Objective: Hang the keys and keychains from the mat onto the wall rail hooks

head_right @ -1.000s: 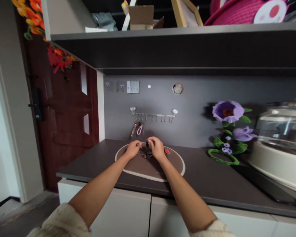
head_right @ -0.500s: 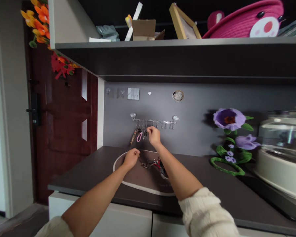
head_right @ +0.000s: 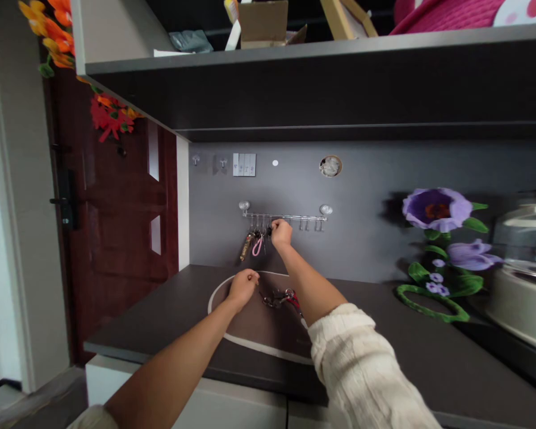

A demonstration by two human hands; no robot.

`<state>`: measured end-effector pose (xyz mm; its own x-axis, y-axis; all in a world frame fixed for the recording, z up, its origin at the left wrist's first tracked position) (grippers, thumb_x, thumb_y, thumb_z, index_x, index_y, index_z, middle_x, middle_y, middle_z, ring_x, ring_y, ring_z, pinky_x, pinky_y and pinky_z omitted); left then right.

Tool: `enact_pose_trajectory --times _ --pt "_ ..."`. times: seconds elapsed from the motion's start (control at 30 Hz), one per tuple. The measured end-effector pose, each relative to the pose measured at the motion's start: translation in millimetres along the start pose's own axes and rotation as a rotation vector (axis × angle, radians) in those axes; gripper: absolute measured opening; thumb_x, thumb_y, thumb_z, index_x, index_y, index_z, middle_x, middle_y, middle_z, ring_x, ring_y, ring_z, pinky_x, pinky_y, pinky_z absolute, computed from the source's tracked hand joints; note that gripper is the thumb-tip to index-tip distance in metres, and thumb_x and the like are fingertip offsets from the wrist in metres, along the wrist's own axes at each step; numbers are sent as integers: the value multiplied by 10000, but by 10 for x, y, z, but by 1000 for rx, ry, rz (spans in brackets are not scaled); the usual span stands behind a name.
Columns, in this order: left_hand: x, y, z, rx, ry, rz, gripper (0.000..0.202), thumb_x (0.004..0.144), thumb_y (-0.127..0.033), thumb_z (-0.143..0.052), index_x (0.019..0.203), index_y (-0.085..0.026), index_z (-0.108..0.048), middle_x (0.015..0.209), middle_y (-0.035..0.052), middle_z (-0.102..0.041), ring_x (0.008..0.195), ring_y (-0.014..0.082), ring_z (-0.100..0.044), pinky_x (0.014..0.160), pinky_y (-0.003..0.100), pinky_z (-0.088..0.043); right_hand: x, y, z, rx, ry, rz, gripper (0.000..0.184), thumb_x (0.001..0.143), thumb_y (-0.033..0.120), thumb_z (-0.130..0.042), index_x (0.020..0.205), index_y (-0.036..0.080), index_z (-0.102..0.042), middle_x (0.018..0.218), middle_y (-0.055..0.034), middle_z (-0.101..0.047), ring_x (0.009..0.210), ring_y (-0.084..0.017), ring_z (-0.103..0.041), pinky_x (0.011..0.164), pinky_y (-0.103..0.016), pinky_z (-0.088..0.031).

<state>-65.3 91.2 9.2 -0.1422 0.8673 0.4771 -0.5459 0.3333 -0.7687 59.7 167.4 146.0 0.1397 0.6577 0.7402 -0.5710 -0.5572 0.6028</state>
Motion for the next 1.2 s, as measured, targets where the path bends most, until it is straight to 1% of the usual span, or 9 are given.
enact_pose_trajectory --times 0.2,0.33,0.43,0.6,0.73,0.83,1.0,1.1,1.2 --pt "7 25 -7 -32 -1 28 179 739 -211 -435 700 -157 -601 687 38 -633 649 127 -556 618 235 -390 -8 -15 -36 -55 3 4 225 654 119 -391 682 147 -613 632 -40 -609 601 -127 -544 656 -250 -427" --pt "4 25 -9 -61 5 24 165 726 -185 -435 689 -154 -593 677 36 -629 633 119 -551 602 227 -386 -37 -6 -25 -128 5 16 239 665 108 -395 695 139 -630 663 -65 -625 624 -142 -558 657 -254 -422" --pt "7 40 -13 -78 -2 29 157 727 -199 -441 675 -154 -583 662 33 -622 626 118 -547 603 227 -385 -61 -13 -14 -165 16 14 241 676 112 -406 706 136 -644 674 -74 -631 627 -145 -563 655 -252 -420" --pt "4 38 -7 -108 -4 51 146 724 -191 -449 666 -152 -577 638 25 -608 605 111 -534 588 222 -383 -104 -43 -3 -189 36 10 269 690 96 -401 754 131 -660 678 -80 -639 614 -139 -567 634 -235 -414" --pt "-22 10 -1 -167 21 89 122 699 -137 -464 679 -144 -584 652 20 -610 598 99 -529 570 205 -380 -137 -38 14 -196 42 55 278 687 81 -398 751 129 -664 692 -83 -645 620 -137 -571 628 -225 -413" --pt "-41 -5 -5 -203 43 87 105 690 -139 -489 696 -136 -595 666 24 -612 609 96 -530 589 203 -388 -173 -44 55 -180 43 48 277 691 81 -397 771 120 -660 682 -78 -640 616 -136 -573 631 -223 -416" --pt "-80 -42 -15 -261 120 23 94 679 -148 -514 706 -129 -602 683 27 -611 630 101 -527 621 214 -402 -286 -57 171 -112 45 40 257 702 108 -397 758 133 -646 667 -60 -633 620 -143 -578 656 -246 -433" --pt "-125 -108 -6 -262 218 -44 94 679 -168 -532 712 -124 -608 698 27 -617 644 106 -529 657 230 -411 -410 -92 257 -46 37 24 238 705 126 -409 772 142 -636 664 -49 -629 613 -141 -575 662 -259 -443" --pt "-178 -173 18 -214 302 -117 120 681 -191 -545 734 -118 -624 738 38 -634 679 119 -538 696 250 -415 -587 -145 338 -4 68 3 213 710 147 -429 785 140 -628 658 -43 -624 601 -136 -568 658 -264 -447"
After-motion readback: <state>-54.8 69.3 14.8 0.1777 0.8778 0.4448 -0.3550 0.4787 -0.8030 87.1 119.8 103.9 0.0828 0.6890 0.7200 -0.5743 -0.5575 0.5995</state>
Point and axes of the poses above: each hand's wrist, its own x-axis towards the middle knuckle, its own z-axis out of the back of the hand, y = z × x, the point moved 5 cm from there along x, towards the middle knuckle
